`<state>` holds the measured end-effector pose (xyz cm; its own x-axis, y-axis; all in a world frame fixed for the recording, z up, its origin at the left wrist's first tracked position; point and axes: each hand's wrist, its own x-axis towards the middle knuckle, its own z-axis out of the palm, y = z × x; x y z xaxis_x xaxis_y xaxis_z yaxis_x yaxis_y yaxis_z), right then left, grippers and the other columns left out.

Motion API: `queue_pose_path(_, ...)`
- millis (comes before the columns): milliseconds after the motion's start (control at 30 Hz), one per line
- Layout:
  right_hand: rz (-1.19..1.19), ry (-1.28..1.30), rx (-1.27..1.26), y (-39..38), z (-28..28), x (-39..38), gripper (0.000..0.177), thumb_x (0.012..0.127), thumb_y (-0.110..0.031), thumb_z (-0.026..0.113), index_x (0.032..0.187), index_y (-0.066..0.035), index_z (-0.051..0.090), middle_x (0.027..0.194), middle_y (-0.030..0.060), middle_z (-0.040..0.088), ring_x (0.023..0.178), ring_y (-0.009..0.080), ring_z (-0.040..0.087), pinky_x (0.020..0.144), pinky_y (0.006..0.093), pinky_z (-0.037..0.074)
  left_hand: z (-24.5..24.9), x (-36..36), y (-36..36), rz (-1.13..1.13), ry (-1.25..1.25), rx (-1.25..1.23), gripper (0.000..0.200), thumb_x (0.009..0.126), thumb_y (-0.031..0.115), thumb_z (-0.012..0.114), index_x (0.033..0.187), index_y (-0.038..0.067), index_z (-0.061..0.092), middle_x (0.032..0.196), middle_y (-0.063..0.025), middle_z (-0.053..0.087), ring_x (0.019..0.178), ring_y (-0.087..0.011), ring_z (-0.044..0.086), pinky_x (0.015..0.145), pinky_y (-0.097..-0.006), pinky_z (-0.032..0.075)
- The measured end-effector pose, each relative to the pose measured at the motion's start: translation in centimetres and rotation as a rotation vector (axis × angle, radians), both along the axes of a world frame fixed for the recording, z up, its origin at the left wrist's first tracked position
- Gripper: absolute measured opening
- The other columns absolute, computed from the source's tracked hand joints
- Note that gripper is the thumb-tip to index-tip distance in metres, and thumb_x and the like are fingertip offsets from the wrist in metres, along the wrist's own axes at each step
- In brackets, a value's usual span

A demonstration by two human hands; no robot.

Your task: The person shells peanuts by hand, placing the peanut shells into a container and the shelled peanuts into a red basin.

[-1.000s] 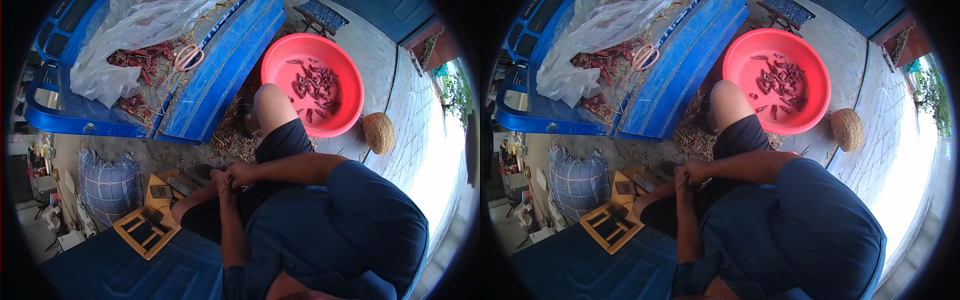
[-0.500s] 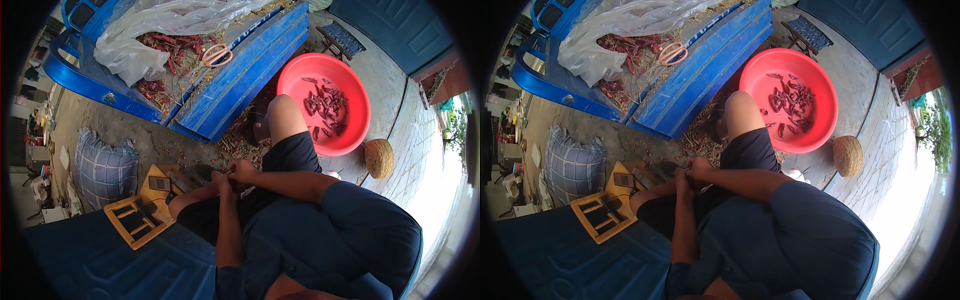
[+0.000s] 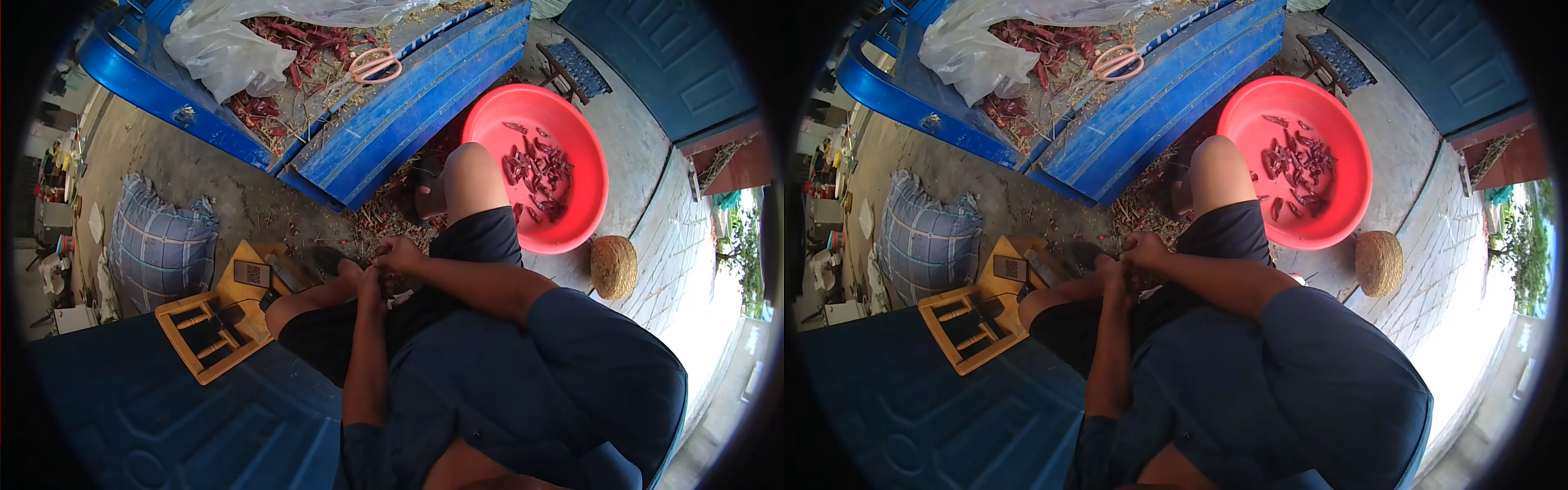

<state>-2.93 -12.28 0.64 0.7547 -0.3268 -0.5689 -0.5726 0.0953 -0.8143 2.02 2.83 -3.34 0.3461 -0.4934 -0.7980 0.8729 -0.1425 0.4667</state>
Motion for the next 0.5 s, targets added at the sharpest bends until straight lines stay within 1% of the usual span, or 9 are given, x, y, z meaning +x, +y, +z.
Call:
queue_pose_path(33,0.005,0.018,0.009,-0.3,-0.2,0.0,0.028,0.079,-0.021,0.081,0.097,-0.002,0.071,0.087,0.0087,0.071,0.078,0.0154,0.069,0.068,0.0348,0.057,0.8,0.1,-0.2,0.031,-0.03,-0.006,0.009,0.093,0.019,0.05,0.097,0.015,0.056,0.073,0.0032,0.053,0.056,-0.0094,0.051,0.046,-0.0243,0.038)
queue_pose_path(100,-0.185,-0.056,0.323,0.0,-0.9,-0.3,0.025,0.083,-0.02,0.079,0.098,-0.001,0.07,0.086,0.0071,0.071,0.075,0.0145,0.067,0.064,0.0319,0.055,1.8,-0.7,-0.1,0.077,-0.037,0.011,0.008,0.092,0.018,0.05,0.097,0.014,0.056,0.073,0.0034,0.052,0.056,-0.0092,0.05,0.047,-0.0244,0.039)
queue_pose_path(133,-0.22,-0.05,0.422,0.2,-0.7,-0.6,0.022,0.086,-0.02,0.077,0.096,-0.001,0.072,0.084,0.0062,0.071,0.07,0.0139,0.066,0.06,0.0299,0.053,2.0,-0.7,-0.3,0.049,-0.063,-0.025,0.009,0.092,0.018,0.051,0.097,0.013,0.057,0.073,0.003,0.053,0.056,-0.0092,0.051,0.047,-0.0247,0.04)
queue_pose_path(233,-0.167,0.092,0.37,0.4,0.1,-1.0,0.022,0.086,-0.021,0.077,0.094,-0.001,0.073,0.082,0.0059,0.071,0.067,0.013,0.064,0.061,0.0297,0.052,1.8,-1.0,-0.4,0.015,-0.084,-0.07,0.01,0.09,0.016,0.053,0.098,0.011,0.058,0.074,0.0019,0.055,0.057,-0.0093,0.052,0.048,-0.0255,0.042)
queue_pose_path(267,-0.163,0.095,0.365,0.2,0.3,-0.8,0.022,0.086,-0.021,0.077,0.094,-0.001,0.073,0.082,0.0059,0.071,0.067,0.013,0.064,0.061,0.0297,0.052,1.5,-1.1,-0.5,0.008,-0.075,-0.074,0.011,0.089,0.015,0.054,0.098,0.01,0.059,0.075,0.0012,0.056,0.057,-0.0095,0.053,0.048,-0.026,0.043)
queue_pose_path(333,-0.178,0.048,0.387,0.3,0.6,-0.7,0.019,0.089,-0.019,0.072,0.081,-0.001,0.07,0.075,0.0065,0.066,0.057,0.0153,0.059,0.05,0.0343,0.051,2.0,-0.8,-0.8,0.013,-0.078,-0.071,0.012,0.089,0.014,0.054,0.098,0.009,0.06,0.075,0.0005,0.057,0.058,-0.0096,0.054,0.048,-0.0259,0.044)
queue_pose_path(367,-0.165,0.067,0.393,0.2,0.4,-0.7,0.019,0.089,-0.019,0.072,0.081,-0.001,0.07,0.075,0.0065,0.066,0.057,0.0153,0.059,0.05,0.0343,0.051,2.1,-0.8,-0.6,0.014,-0.08,-0.061,0.012,0.089,0.014,0.055,0.099,0.009,0.06,0.076,-0.0003,0.059,0.059,-0.0097,0.055,0.048,-0.0259,0.044)
queue_pose_path(433,-0.201,0.069,0.495,-0.6,1.0,-0.2,0.021,0.09,-0.021,0.072,0.083,-0.002,0.071,0.075,0.0068,0.066,0.061,0.015,0.061,0.056,0.0347,0.053,3.3,-0.7,-0.9,0.063,-0.081,-0.056,0.013,0.088,0.013,0.055,0.099,0.008,0.06,0.076,-0.0006,0.06,0.059,-0.0096,0.055,0.048,-0.0257,0.044)
queue_pose_path(500,-0.139,0.011,0.528,-1.2,-0.7,-0.6,0.023,0.092,-0.024,0.071,0.09,-0.001,0.071,0.081,0.0072,0.067,0.066,0.0163,0.062,0.061,0.0346,0.054,4.1,-0.9,-0.8,0.094,-0.095,-0.09,0.012,0.088,0.013,0.057,0.098,0.007,0.06,0.076,-0.0004,0.06,0.059,-0.0094,0.055,0.049,-0.0251,0.043)
